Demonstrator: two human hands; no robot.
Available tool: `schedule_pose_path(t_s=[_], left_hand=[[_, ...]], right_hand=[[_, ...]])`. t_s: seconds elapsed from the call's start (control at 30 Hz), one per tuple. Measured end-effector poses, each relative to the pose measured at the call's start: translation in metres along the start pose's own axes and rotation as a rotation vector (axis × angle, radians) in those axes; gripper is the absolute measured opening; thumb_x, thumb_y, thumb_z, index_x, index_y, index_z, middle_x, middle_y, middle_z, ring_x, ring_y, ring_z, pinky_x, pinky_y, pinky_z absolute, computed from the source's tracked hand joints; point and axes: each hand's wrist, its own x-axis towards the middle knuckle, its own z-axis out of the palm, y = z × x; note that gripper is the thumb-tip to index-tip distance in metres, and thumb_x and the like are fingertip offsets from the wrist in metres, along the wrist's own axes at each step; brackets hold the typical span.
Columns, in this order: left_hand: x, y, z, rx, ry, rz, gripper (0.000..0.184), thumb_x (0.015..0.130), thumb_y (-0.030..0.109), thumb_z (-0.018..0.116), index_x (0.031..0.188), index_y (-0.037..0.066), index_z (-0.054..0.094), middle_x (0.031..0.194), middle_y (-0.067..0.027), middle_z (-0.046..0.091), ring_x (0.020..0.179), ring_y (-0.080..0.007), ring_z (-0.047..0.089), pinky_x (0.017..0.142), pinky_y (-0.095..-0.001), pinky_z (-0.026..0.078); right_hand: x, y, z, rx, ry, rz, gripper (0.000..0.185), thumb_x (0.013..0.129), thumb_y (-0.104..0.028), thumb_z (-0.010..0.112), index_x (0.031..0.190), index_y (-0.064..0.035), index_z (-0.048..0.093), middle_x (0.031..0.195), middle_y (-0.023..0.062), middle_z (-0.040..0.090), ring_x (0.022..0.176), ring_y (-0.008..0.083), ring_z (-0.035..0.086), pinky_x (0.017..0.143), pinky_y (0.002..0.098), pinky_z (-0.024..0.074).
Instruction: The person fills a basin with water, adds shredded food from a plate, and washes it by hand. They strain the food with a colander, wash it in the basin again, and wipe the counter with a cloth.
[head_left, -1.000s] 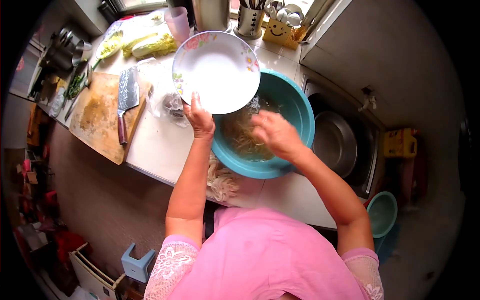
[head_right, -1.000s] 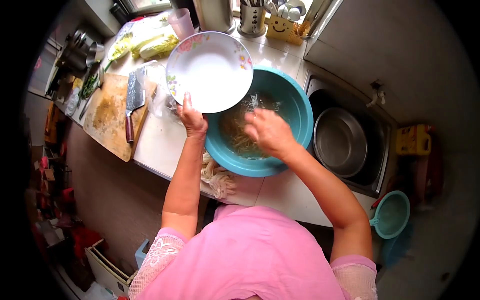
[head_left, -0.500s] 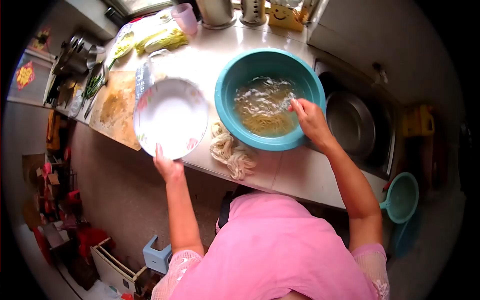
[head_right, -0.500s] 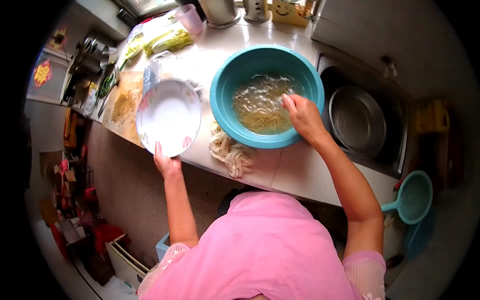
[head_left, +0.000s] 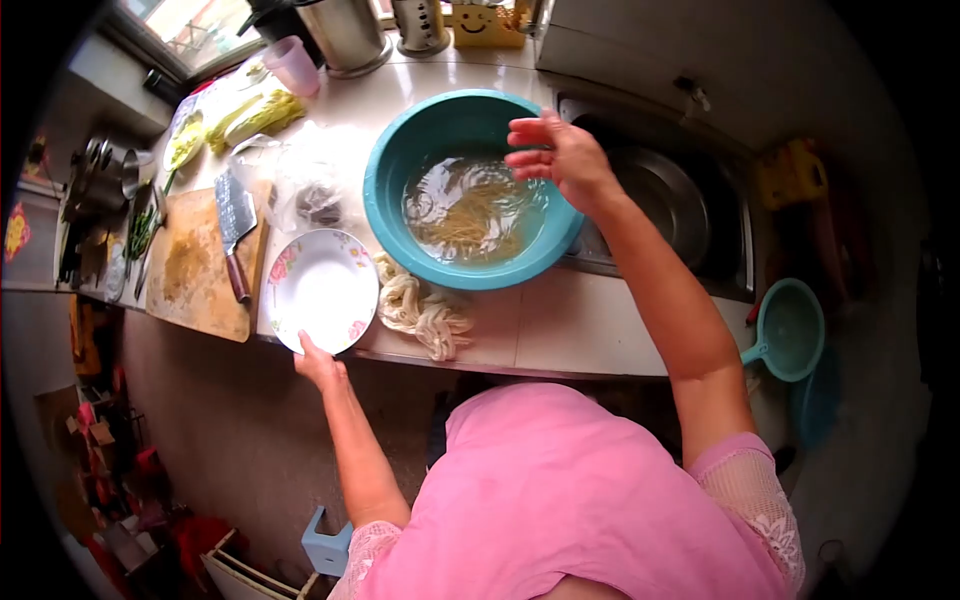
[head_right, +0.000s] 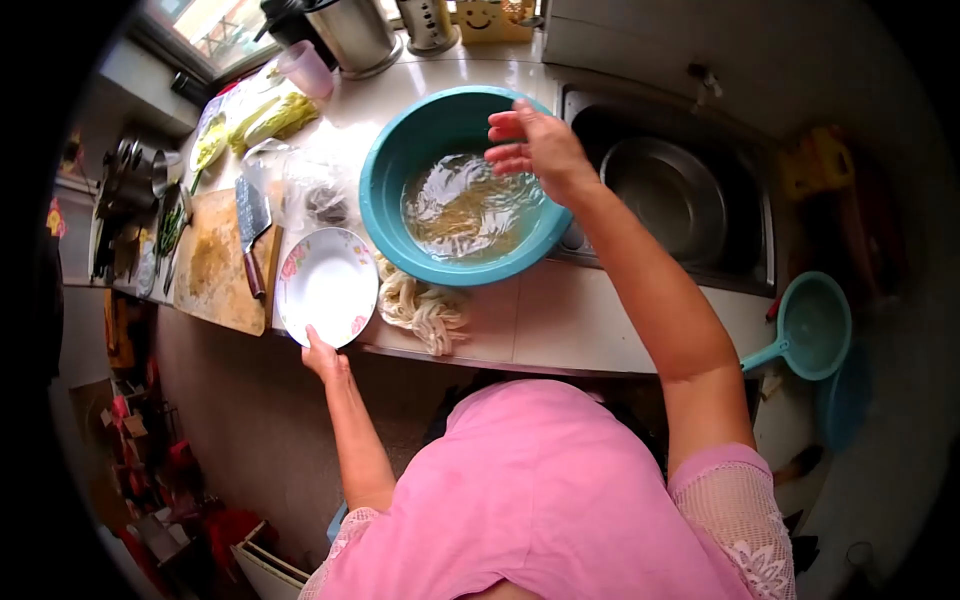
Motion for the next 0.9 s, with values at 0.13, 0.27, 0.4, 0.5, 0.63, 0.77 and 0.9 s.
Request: schedule_pose_path(t_s=[0.13,0.27,0.4,0.5,0.63,0.77,0.9], left_hand=[[0.01,-0.007,0.001,0.244,-0.101,0.035,0.043,0.086,0.027,0.047,0.106,-0.011,0.049,0.093,-0.0139,0.058,0.077,-0.0223,0.059,0.063,-0.0326,0.05],[-0.01,0.031,-0.009,0.54,-0.391,-0.37,0.072,0.082,0.062,0.03,0.087,-0.006,0.051,0.07,-0.0153,0.056,0.046,-0.022,0.055,0.032,-0.0265,0.043],[-0.07,0.052,0.003,0.39,-0.913,-0.523,0.064,0.085,0.055,0.034,0.101,-0.006,0.048,0.079,-0.0162,0.057,0.066,-0.027,0.061,0.055,-0.0324,0.053],[-0.132,0.051,0.054,0.103,-1.019,-0.605,0.061,0.085,0.046,0.044,0.124,0.001,0.031,0.109,-0.0238,0.046,0.097,-0.0336,0.051,0.077,-0.0407,0.049],[-0.154,0.035,0.108,-0.073,-0.89,-0.686,0.058,0.082,0.04,0.053,0.125,0.007,0.034,0.121,-0.0177,0.042,0.108,-0.0329,0.043,0.087,-0.0486,0.041],[-0.149,0.028,0.143,-0.126,-0.696,-0.836,0.053,0.077,0.034,0.061,0.119,0.008,0.043,0.119,-0.0118,0.047,0.106,-0.0336,0.045,0.088,-0.0545,0.038],[-0.098,-0.001,0.15,-0.053,-0.613,-0.864,0.025,0.07,0.004,0.057,0.094,0.0,0.053,0.093,-0.0106,0.058,0.086,-0.0294,0.056,0.077,-0.0435,0.047]], right_hand=[[-0.024,-0.022,-0.035,0.162,0.015,-0.09,0.054,0.086,-0.051,0.037,0.08,-0.0002,0.054,0.048,-0.0028,0.038,0.035,0.0075,0.028,0.033,0.0209,0.0229],[-0.044,-0.032,-0.011,0.308,0.281,-0.458,0.063,0.081,-0.061,0.036,0.079,-0.0021,0.059,0.047,-0.0061,0.028,0.041,0.0037,0.025,0.038,0.0177,0.02],[-0.052,0.043,-0.026,-0.968,-0.018,-0.309,0.056,0.08,-0.04,0.056,0.118,-0.001,0.045,0.122,0.0128,0.042,0.109,0.0231,0.042,0.093,0.0335,0.0344],[-0.082,0.031,-0.069,-0.266,-0.079,-0.215,0.048,0.086,-0.031,0.049,0.12,0.0011,0.041,0.112,0.0114,0.05,0.102,0.0197,0.05,0.084,0.0289,0.0424],[-0.174,0.051,-0.151,0.443,0.158,0.1,0.038,0.088,-0.038,0.044,0.095,-0.0015,0.053,0.077,0.0082,0.058,0.067,0.0169,0.059,0.059,0.0299,0.0494],[-0.275,0.113,-0.222,0.633,0.742,0.218,0.039,0.084,-0.044,0.049,0.083,-0.0044,0.052,0.069,0.0052,0.055,0.059,0.0168,0.055,0.055,0.031,0.0478],[-0.343,0.15,-0.29,0.226,1.273,-0.119,0.03,0.078,-0.036,0.06,0.077,-0.0085,0.049,0.062,0.001,0.05,0.052,0.0097,0.048,0.046,0.0225,0.0407]])
